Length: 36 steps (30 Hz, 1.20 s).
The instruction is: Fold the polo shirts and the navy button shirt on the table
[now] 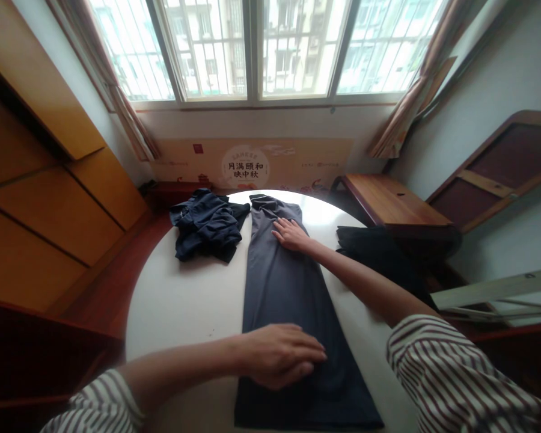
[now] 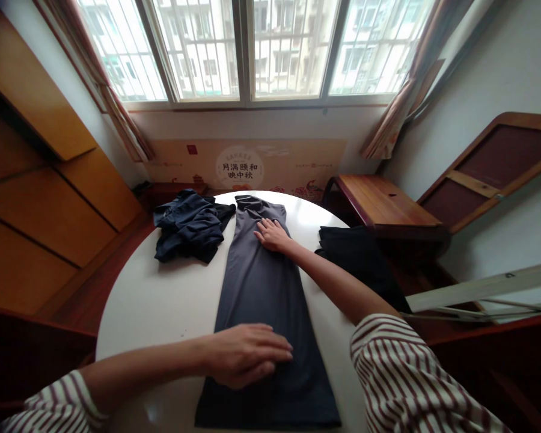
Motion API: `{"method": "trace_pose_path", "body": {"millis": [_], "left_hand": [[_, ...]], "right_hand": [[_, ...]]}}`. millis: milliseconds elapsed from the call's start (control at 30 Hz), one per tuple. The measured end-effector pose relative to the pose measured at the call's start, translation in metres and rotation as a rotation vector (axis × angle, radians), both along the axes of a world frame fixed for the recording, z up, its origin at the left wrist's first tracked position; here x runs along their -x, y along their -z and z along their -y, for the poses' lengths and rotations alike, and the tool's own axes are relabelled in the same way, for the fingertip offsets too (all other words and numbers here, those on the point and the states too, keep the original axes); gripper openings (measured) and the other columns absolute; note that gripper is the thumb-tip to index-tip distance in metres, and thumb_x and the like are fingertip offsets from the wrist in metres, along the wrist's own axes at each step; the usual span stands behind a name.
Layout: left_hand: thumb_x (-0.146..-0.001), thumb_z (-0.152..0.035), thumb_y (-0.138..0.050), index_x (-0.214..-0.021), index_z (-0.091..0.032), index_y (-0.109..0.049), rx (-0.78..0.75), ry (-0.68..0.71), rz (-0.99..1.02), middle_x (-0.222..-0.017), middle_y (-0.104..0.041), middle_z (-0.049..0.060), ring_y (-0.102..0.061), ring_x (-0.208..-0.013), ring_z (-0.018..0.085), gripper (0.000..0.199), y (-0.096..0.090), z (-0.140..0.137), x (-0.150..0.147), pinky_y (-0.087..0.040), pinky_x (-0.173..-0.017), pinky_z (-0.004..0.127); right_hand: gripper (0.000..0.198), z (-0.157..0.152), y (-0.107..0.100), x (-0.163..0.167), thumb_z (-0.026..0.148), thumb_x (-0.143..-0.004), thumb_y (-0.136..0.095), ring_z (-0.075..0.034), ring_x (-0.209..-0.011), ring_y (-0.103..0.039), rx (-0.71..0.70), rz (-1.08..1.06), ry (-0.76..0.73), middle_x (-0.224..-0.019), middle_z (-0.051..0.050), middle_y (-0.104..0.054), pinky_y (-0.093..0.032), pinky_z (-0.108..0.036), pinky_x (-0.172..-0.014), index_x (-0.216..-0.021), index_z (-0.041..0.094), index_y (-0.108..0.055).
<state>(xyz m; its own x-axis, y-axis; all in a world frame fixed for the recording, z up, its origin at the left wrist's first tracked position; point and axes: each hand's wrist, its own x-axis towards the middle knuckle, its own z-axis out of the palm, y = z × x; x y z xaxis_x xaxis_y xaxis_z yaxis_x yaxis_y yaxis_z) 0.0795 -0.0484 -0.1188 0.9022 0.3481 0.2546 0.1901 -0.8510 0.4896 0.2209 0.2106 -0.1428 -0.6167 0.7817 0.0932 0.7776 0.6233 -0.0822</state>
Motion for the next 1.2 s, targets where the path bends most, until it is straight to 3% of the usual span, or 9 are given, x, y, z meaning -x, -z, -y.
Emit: {"method": "trace_pose_path", "body": {"millis": [100,167,267,400,633,800,900,1033,1200], "left_hand": [[-0.100,-0.022,-0.036,-0.117,-0.016,-0.064,-0.098,-0.429,0.116,-0.116,-0.069,0.013,-0.064,-0.113,0.022,0.033,0.002,-0.054,0.025,-0.049,-0.103,0.038],[-0.100,-0.023,-0.034,-0.123,-0.014,-0.061,-0.157,-0.616,0.053,-0.127,-0.064,0.016,-0.058,-0.123,0.025,0.036,0.007,-0.091,0.046,-0.045,-0.108,0.041],[-0.100,-0.029,-0.037,-0.141,-0.012,-0.050,-0.128,-0.681,-0.187,-0.149,-0.048,0.017,-0.042,-0.140,0.028,0.046,0.023,-0.126,0.073,-0.035,-0.115,0.049],[-0.102,-0.034,-0.031,-0.150,-0.019,-0.040,-0.073,-0.715,-0.283,-0.159,-0.034,0.010,-0.032,-0.147,0.025,0.051,0.040,-0.133,0.087,-0.024,-0.119,0.050],[-0.102,-0.033,-0.032,-0.148,-0.022,-0.044,-0.058,-0.753,-0.250,-0.157,-0.038,0.007,-0.033,-0.146,0.022,0.049,0.045,-0.129,0.088,-0.022,-0.121,0.048],[-0.100,-0.031,-0.037,-0.144,-0.012,-0.048,-0.053,-0.760,-0.131,-0.153,-0.043,0.013,-0.035,-0.145,0.024,0.050,0.050,-0.131,0.094,-0.027,-0.121,0.043],[-0.098,-0.031,-0.039,-0.143,-0.010,-0.048,-0.066,-0.758,-0.069,-0.152,-0.045,0.014,-0.037,-0.144,0.022,0.050,0.051,-0.132,0.095,-0.028,-0.121,0.038],[-0.100,-0.031,-0.036,-0.143,-0.012,-0.049,-0.066,-0.766,-0.127,-0.152,-0.045,0.012,-0.036,-0.144,0.023,0.049,0.050,-0.131,0.092,-0.029,-0.120,0.042],[-0.101,-0.030,-0.033,-0.146,-0.017,-0.047,-0.063,-0.788,-0.180,-0.155,-0.041,0.007,-0.034,-0.146,0.022,0.048,0.049,-0.128,0.091,-0.027,-0.120,0.043]], "right_hand": [[0.052,0.017,-0.002,0.000,0.038,-0.104,-0.028,-0.025,-0.147,-0.029,0.010,-0.005,-0.112,-0.157,-0.011,-0.037,-0.021,-0.049,-0.120,-0.149,0.016,-0.043],[0.051,0.039,0.001,-0.003,0.039,-0.104,-0.030,-0.024,-0.147,-0.031,0.031,-0.011,-0.205,-0.157,-0.009,-0.038,-0.023,-0.047,-0.120,-0.149,0.018,-0.044],[0.056,0.079,0.007,-0.014,0.044,-0.103,-0.033,-0.028,-0.148,-0.026,0.059,-0.057,-0.283,-0.159,-0.011,-0.033,-0.023,-0.051,-0.119,-0.152,0.017,-0.039],[0.061,0.131,0.009,-0.037,0.049,-0.102,-0.037,-0.029,-0.150,-0.021,0.100,-0.109,-0.298,-0.161,-0.011,-0.029,-0.018,-0.054,-0.120,-0.155,0.019,-0.033],[0.066,0.213,-0.003,-0.076,0.051,-0.101,-0.039,-0.029,-0.152,-0.011,0.189,-0.084,-0.365,-0.164,-0.010,-0.017,-0.011,-0.055,-0.121,-0.158,0.022,-0.024],[0.067,0.256,-0.011,-0.098,0.049,-0.101,-0.041,-0.029,-0.152,-0.010,0.246,-0.080,-0.411,-0.165,-0.010,-0.015,-0.010,-0.056,-0.121,-0.159,0.025,-0.017],[0.066,0.261,-0.018,-0.101,0.049,-0.099,-0.046,-0.032,-0.149,-0.022,0.234,-0.096,-0.411,-0.162,-0.012,-0.027,-0.020,-0.057,-0.119,-0.157,0.024,-0.027],[0.051,0.233,-0.032,-0.077,0.043,-0.097,-0.052,-0.030,-0.130,-0.052,0.171,-0.177,-0.410,-0.140,-0.016,-0.057,-0.042,-0.048,-0.109,-0.141,0.019,-0.054],[0.054,0.198,-0.028,-0.027,0.045,-0.099,-0.049,-0.031,-0.144,-0.034,0.124,-0.180,-0.519,-0.154,-0.014,-0.042,-0.030,-0.052,-0.116,-0.146,0.019,-0.049]]}}
